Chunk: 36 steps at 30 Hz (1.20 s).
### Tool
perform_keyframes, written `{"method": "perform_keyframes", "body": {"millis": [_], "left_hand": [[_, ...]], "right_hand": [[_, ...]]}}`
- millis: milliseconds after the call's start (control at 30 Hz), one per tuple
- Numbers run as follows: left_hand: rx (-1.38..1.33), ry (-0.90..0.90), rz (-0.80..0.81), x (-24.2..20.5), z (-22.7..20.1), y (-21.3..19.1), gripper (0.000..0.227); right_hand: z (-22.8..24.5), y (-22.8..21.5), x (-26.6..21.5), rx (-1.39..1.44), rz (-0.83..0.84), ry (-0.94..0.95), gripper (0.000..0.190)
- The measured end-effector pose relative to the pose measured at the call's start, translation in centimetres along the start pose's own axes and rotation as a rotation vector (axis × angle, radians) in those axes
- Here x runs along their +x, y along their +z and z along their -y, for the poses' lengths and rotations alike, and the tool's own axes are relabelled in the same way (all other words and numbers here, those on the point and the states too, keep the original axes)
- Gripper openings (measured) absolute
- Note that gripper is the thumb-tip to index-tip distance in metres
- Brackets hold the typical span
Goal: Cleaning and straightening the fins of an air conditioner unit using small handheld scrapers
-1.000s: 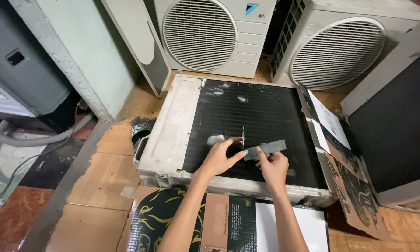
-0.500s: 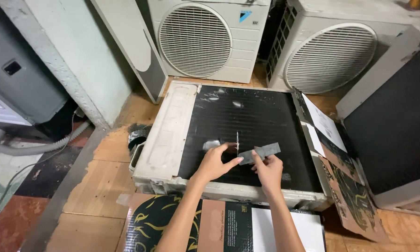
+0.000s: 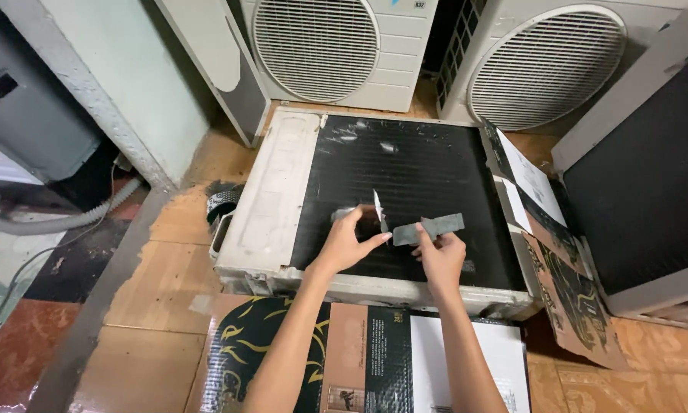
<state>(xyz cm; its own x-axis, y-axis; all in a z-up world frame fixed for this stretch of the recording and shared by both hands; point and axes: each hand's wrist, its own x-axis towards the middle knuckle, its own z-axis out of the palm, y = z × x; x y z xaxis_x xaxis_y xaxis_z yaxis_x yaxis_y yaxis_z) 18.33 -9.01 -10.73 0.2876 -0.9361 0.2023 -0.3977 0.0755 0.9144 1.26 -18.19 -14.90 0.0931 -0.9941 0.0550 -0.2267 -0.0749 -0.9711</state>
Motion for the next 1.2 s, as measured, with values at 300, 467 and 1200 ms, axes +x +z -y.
{"method": "perform_keyframes", "body": {"millis": [300,467,1200], "left_hand": [[-0.224,0.101,-0.038,1.2,3.2,-0.3,0.052],[-0.384,0.141,-0.160,2.5,5.6,-3.4,0.053],[-0.312,0.100,-0.030,1.6,5.8,-4.1,0.055]], "right_hand": [[-1.4,0.5,0.6,0.130,-0.016,0.007,0.029],[-3.5,1.2,1.9,0.174,-0.025,0.001,0.031],[-5.0,1.1,1.9,0.217,-0.058,-0.059,0.025]]}}
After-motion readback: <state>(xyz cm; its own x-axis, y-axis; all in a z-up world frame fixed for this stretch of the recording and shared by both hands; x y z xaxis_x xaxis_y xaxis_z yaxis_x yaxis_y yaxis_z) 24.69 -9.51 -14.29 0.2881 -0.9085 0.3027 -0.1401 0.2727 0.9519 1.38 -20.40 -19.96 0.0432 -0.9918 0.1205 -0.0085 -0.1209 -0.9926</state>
